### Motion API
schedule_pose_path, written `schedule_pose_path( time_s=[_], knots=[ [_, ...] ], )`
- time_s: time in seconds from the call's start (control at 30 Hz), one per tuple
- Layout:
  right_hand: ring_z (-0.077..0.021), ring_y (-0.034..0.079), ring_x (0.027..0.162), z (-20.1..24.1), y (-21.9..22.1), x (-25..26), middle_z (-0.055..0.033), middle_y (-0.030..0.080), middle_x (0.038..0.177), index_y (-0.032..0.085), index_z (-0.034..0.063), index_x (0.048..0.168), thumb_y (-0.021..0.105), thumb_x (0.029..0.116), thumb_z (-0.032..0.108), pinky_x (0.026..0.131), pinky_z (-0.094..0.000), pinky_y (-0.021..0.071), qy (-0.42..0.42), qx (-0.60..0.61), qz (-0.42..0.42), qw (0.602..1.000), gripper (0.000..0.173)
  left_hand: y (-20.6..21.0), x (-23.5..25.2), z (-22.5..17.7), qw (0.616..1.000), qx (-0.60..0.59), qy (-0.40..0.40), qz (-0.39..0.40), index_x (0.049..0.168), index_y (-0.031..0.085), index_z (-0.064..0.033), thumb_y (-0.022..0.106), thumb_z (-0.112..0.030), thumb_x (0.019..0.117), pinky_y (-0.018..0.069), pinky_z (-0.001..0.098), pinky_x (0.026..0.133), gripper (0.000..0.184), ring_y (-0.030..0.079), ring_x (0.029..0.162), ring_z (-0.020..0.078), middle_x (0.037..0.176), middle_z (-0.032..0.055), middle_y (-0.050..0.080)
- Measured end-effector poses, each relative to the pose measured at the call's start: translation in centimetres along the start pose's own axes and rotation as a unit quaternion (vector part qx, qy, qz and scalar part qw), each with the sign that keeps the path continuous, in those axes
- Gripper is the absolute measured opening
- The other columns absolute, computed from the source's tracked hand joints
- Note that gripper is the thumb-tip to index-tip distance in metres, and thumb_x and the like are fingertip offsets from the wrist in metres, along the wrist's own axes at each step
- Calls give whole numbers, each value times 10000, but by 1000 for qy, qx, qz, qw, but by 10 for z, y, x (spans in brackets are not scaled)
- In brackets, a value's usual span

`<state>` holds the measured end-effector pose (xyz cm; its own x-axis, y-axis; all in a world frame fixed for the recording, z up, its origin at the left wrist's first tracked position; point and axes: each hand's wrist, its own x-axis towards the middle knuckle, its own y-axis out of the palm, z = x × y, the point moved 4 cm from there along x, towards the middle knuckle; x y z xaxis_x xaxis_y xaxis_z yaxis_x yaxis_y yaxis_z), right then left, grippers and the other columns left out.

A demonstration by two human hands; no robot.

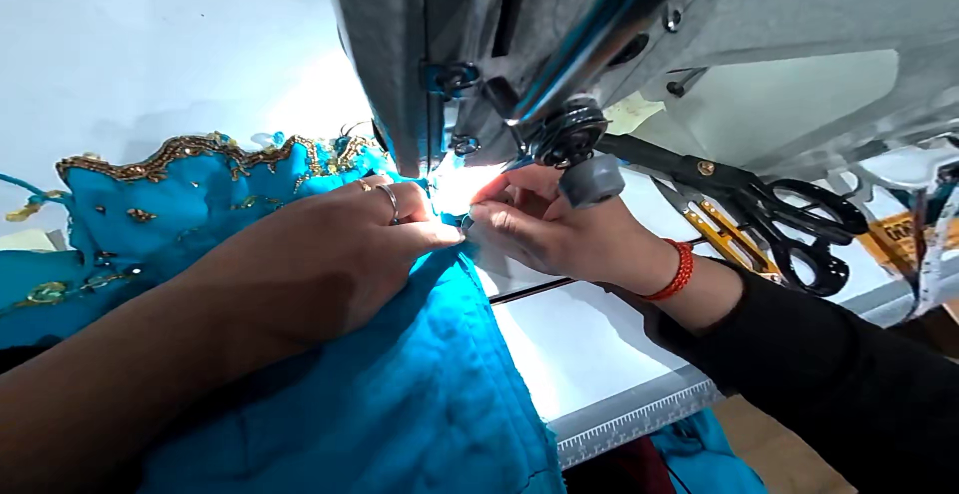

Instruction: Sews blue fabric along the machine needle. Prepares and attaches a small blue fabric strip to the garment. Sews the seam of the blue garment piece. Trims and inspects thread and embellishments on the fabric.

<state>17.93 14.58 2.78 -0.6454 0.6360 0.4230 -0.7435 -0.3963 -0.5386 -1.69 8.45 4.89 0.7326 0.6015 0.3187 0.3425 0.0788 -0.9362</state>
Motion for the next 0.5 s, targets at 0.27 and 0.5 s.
schedule_pose_path(
  time_s=[0.27,0.5],
  knots=[
    [-74,688,793,7,4,1,-49,730,852,750,30,971,613,959,111,723,-244,562,-93,-74,21,993,159,0,1,-1,1000,-1,-2,27,1123,790,-194,452,-181,929,557,330,849,390,671,1044,212,1084,43,716],
    [-193,684,860,7,9,0,-40,721,878,768,103,974,552,964,142,705,-392,514,-155,-167,99,969,220,-3,-1,0,1000,-5,-7,10,1052,801,-208,475,-216,952,564,289,829,341,685,1044,157,1098,15,725]
  ],
)
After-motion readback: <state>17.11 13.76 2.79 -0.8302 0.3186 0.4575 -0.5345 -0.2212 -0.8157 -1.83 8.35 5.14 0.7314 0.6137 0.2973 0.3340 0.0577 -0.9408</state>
